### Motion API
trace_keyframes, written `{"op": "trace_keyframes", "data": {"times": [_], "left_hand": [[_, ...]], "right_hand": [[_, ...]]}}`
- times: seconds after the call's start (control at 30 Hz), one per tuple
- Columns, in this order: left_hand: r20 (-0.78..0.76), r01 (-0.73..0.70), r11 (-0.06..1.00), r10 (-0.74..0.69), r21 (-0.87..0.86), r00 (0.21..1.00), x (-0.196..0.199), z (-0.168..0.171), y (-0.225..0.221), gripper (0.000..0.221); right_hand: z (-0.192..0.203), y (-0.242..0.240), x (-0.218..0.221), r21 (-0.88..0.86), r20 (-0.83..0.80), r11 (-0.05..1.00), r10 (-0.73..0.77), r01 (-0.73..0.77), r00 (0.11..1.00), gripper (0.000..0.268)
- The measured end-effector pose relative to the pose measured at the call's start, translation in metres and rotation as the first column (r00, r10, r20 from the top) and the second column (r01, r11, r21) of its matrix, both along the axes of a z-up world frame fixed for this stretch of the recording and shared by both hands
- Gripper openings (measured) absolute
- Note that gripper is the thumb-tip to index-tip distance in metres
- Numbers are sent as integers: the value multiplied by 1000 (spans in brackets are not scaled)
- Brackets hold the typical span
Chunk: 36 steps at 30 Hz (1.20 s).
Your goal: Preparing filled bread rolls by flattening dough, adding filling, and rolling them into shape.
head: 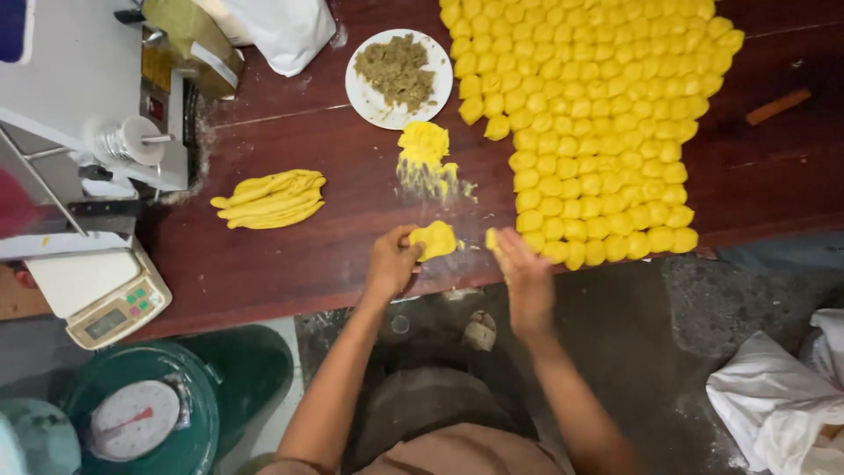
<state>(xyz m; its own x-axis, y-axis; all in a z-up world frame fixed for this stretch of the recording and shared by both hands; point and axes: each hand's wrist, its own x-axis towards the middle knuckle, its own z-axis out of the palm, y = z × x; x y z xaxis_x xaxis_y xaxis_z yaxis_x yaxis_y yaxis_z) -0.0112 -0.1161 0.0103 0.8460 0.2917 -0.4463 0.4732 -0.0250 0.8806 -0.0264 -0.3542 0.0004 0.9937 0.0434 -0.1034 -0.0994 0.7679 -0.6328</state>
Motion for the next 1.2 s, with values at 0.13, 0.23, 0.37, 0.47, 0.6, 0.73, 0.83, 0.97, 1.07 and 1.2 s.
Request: {"op": "trace_keyframes", "data": {"times": [0.13, 0.23, 0.37, 0.47, 0.6, 0.73, 0.83, 0.97, 1.07, 1.2], "left_hand": [[-2, 107, 991, -107, 86, 994, -6, -6, 4, 53], [66, 124, 991, -128, 51, 990, 5, -18, 23, 48], [96, 206, 979, -204, -5, 974, 3, -9, 57, 35], [115, 236, 970, -228, -58, 967, -5, -15, 71, 35], [214, 274, 961, -274, 30, 938, -12, -7, 77, 33], [232, 275, 958, -287, 82, 929, -15, 4, 76, 32], [238, 253, 948, -295, 191, 925, -1, -10, 73, 34], [263, 121, 948, -201, 293, 944, -12, -16, 57, 29], [262, 74, 922, -184, 381, 947, -13, -6, 51, 24], [284, 19, 894, -163, 448, 945, -26, 13, 58, 16]], "right_hand": [[19, 48, -16, -720, 204, 692, 272, -44, 941, 88], [19, 78, -6, -855, 461, 88, 580, 510, 672, 88], [21, 94, -3, -702, 322, -310, 666, 641, 673, 82], [21, 127, -15, -675, 207, -460, 633, 577, 746, 86], [-2, 139, -24, -584, 137, -523, 691, 621, 710, 84], [16, 118, -12, -568, 148, -545, 669, 616, 729, 83], [13, 116, 6, -609, 213, -491, 655, 623, 725, 81], [-12, 144, -20, -700, 268, -384, 640, 601, 721, 84], [-1, 137, -14, -718, 385, -208, 676, 664, 628, 80], [4, 88, 8, -486, 428, -399, 667, 777, 610, 89]]}}
